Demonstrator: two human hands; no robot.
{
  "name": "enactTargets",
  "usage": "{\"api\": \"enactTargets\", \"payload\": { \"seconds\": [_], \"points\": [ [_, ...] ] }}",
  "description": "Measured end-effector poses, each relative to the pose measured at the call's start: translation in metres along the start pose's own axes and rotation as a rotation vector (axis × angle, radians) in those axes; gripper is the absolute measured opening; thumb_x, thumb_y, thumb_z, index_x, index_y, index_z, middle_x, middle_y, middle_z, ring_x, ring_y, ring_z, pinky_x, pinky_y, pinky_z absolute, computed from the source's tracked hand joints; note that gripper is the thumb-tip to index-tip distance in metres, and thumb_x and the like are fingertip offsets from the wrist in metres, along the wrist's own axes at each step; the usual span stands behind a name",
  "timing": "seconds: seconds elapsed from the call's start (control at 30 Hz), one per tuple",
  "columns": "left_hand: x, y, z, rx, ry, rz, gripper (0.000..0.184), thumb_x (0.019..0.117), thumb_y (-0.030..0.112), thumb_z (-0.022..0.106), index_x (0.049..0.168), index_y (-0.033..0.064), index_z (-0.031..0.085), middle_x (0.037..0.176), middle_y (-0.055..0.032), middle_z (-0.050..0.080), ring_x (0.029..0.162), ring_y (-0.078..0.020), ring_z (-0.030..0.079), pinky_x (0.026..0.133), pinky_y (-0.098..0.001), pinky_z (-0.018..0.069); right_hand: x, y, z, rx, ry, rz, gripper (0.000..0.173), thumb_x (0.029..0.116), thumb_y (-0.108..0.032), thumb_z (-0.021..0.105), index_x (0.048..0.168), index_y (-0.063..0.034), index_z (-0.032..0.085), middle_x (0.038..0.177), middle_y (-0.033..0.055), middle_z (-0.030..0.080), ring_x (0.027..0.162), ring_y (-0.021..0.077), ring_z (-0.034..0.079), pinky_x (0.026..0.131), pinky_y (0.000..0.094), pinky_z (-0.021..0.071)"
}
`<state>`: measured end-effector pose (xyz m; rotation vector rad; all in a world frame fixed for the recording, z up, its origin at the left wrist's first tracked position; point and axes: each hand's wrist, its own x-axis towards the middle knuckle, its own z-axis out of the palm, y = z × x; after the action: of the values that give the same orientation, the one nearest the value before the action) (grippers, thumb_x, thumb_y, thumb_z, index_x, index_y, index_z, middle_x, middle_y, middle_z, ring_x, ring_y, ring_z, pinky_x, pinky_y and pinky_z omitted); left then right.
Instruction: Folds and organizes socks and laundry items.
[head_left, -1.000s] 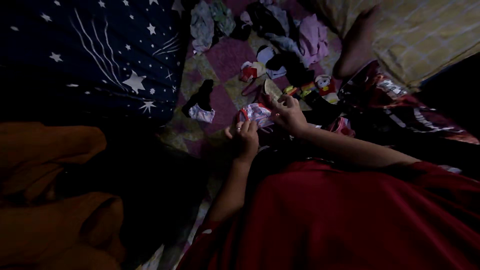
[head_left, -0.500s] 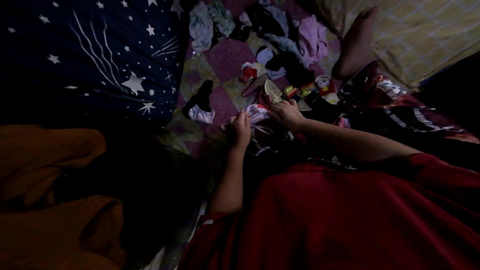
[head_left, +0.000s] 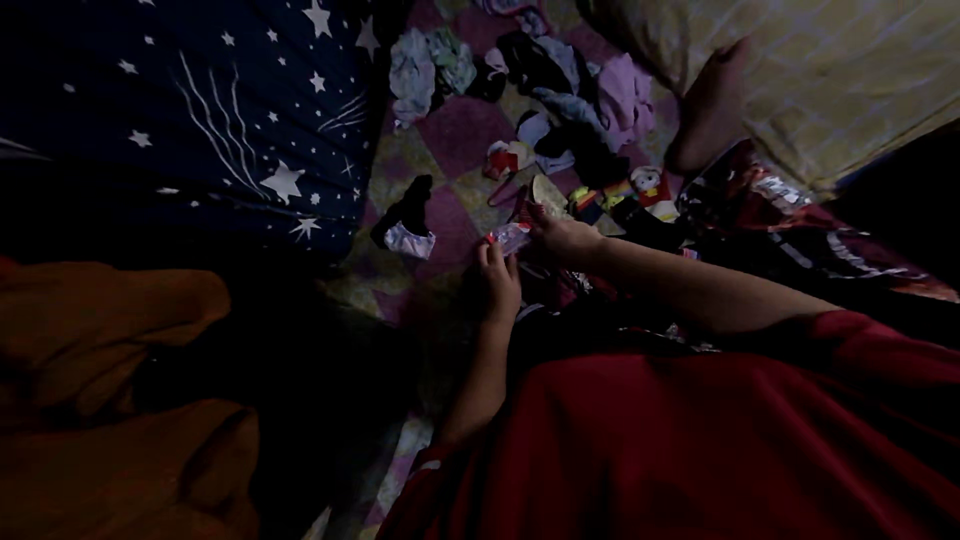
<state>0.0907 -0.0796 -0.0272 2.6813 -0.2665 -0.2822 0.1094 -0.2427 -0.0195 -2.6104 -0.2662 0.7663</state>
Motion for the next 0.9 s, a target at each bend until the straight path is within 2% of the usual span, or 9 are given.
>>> {"api": "enactTargets", "payload": {
  "seconds": [0.13,0.3,0.4,0.5,0.6,0.7,0.73,0.83,0.9],
  "points": [
    [-0.002,0.004,0.01,-0.358,0.039,-0.086,0.048,0.1082,0.02,0.048,0.145,-0.0107,0.044,0.158,-0.0352,0.03,0.147,-0.0457,0.033,0.12,-0.0519,0.0279,0.0,-0.007,0.001,0.152,0.101,0.032,0.04,0.1022,0.0,0.052,0.142,0.0063,0.049,0.147,0.0321,0.045,0.119,0.0505,0.06,0.096,0.0629,0.0503],
    [0.009,0.018,0.008,-0.822,0.203,-0.185,0.051,0.1117,0.029,0.032,0.144,-0.0094,0.042,0.141,-0.0286,0.051,0.13,-0.0292,0.051,0.111,-0.0421,0.0401,-0.011,-0.022,0.013,0.782,0.707,-0.223,0.028,0.1013,-0.002,0.051,0.124,0.011,0.06,0.112,0.0252,0.068,0.1,0.0285,0.068,0.091,0.0422,0.055],
    [0.011,0.033,-0.002,-1.253,0.261,-0.167,0.043,0.1104,0.024,0.039,0.145,-0.001,0.043,0.129,-0.0123,0.059,0.113,-0.0106,0.059,0.1,-0.0284,0.0492,-0.02,-0.037,0.011,1.309,0.574,-0.258,0.028,0.103,-0.002,0.05,0.129,0.0077,0.052,0.105,0.0093,0.066,0.085,0.0061,0.064,0.078,0.0243,0.0552],
    [0.012,0.053,-0.017,-1.624,0.234,-0.269,0.025,0.105,0.01,0.047,0.13,0.0081,0.048,0.108,-0.0043,0.063,0.094,-0.0106,0.065,0.082,-0.0299,0.0566,-0.024,-0.036,0.008,1.732,0.414,-0.16,0.025,0.1041,-0.003,0.049,0.128,-0.0027,0.045,0.094,0.0025,0.065,0.074,0.0064,0.063,0.069,0.0254,0.0552],
    [0.014,0.055,-0.007,-1.428,0.426,-0.143,0.047,0.0956,-0.001,0.057,0.139,-0.0028,0.039,0.116,-0.0129,0.06,0.102,-0.0162,0.064,0.09,-0.0347,0.0572,-0.034,-0.038,0.009,1.739,0.43,-0.009,0.032,0.1077,-0.014,0.041,0.136,-0.0012,0.047,0.107,0.0078,0.063,0.086,0.0118,0.064,0.076,0.0299,0.056],
    [0.009,0.065,-0.004,-1.204,0.507,-0.105,0.042,0.0945,0.003,0.062,0.131,-0.0081,0.044,0.108,-0.012,0.062,0.095,-0.0107,0.065,0.088,-0.0302,0.0571,-0.043,-0.042,0.01,1.698,0.367,0.064,0.047,0.1118,-0.037,0.03,0.139,-0.0054,0.051,0.113,0.0076,0.066,0.092,0.0116,0.064,0.079,0.0308,0.0529],
    [0.006,0.069,-0.005,-1.168,0.464,-0.127,0.039,0.0992,0.009,0.061,0.131,-0.0087,0.046,0.105,-0.0114,0.063,0.093,-0.0088,0.065,0.086,-0.0284,0.0567,-0.046,-0.04,0.011,1.693,0.361,0.029,0.047,0.1123,-0.036,0.031,0.141,-0.0029,0.049,0.118,0.0106,0.065,0.1,0.0143,0.065,0.088,0.0344,0.0548],
    [0.0,0.074,-0.002,-1.11,0.351,-0.194,0.046,0.1051,0.03,0.056,0.137,-0.0018,0.045,0.11,-0.0117,0.064,0.096,-0.0123,0.065,0.089,-0.0338,0.056,-0.052,-0.042,0.011,1.665,0.525,0.035,0.033,0.1117,-0.021,0.038,0.125,0.0021,0.057,0.1,0.0076,0.066,0.087,0.0093,0.065,0.081,0.0299,0.056],
    [-0.001,0.075,0.003,-1.04,0.423,-0.179,0.051,0.103,0.027,0.059,0.14,-0.0011,0.039,0.117,-0.0141,0.061,0.102,-0.015,0.064,0.091,-0.0351,0.0557,-0.053,-0.037,0.015,1.595,0.633,0.01,0.03,0.1096,-0.015,0.042,0.122,0.0054,0.061,0.1,0.0084,0.068,0.087,0.0081,0.065,0.083,0.0291,0.0561]
  ]
}}
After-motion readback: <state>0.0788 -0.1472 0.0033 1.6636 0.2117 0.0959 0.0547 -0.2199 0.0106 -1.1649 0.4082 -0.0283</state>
